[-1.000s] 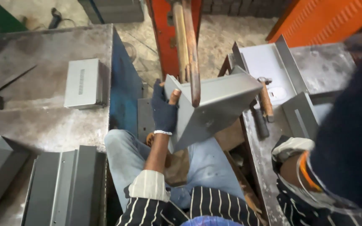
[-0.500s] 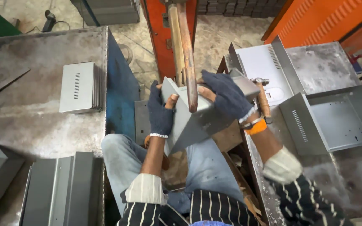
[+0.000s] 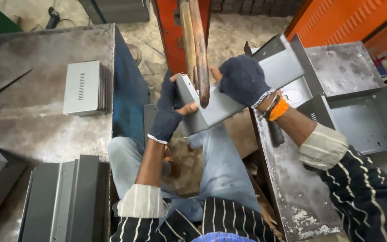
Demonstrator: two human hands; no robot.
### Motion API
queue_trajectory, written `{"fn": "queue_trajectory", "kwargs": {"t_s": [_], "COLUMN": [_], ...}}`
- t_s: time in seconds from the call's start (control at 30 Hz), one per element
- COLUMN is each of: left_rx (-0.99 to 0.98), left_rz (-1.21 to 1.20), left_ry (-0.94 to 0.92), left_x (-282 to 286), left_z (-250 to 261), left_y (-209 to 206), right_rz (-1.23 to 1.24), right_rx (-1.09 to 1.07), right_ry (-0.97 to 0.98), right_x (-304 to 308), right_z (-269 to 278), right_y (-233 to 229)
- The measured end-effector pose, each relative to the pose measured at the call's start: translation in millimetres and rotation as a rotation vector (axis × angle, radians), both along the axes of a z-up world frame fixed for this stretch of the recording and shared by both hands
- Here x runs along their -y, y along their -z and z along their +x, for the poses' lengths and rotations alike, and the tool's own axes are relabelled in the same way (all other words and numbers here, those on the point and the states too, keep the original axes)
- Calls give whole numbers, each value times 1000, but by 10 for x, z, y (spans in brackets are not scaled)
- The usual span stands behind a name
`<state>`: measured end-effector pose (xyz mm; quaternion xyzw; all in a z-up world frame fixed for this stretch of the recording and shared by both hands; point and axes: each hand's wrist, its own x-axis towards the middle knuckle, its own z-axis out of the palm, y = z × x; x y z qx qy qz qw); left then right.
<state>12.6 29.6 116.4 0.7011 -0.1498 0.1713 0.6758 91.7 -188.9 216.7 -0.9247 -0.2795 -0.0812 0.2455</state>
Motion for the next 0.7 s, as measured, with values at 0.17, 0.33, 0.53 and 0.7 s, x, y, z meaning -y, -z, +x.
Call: {"fn": "queue_trajectory", "kwargs": {"t_s": [0.17,0.33,0.53,0.7], "left_rx": [-223,-177,-106,-108], "left_rz": [-199,-262,-288,-362], "left_ry": [152,214,205,221], "left_x": [128,157,225,250], "left_z": [-129,-136,-173,-182], "left_y": [-99,-12,13,-12], "right_rz": [-138,-194,-280,-294], "right_rx": [216,301,290,319], "right_ry": [-19,-58,-28,-24], "right_x": [64,130,164,147], "right_z": [-124,-168,-147,-132], "right_y": [-185,-174,-66,-74]}}
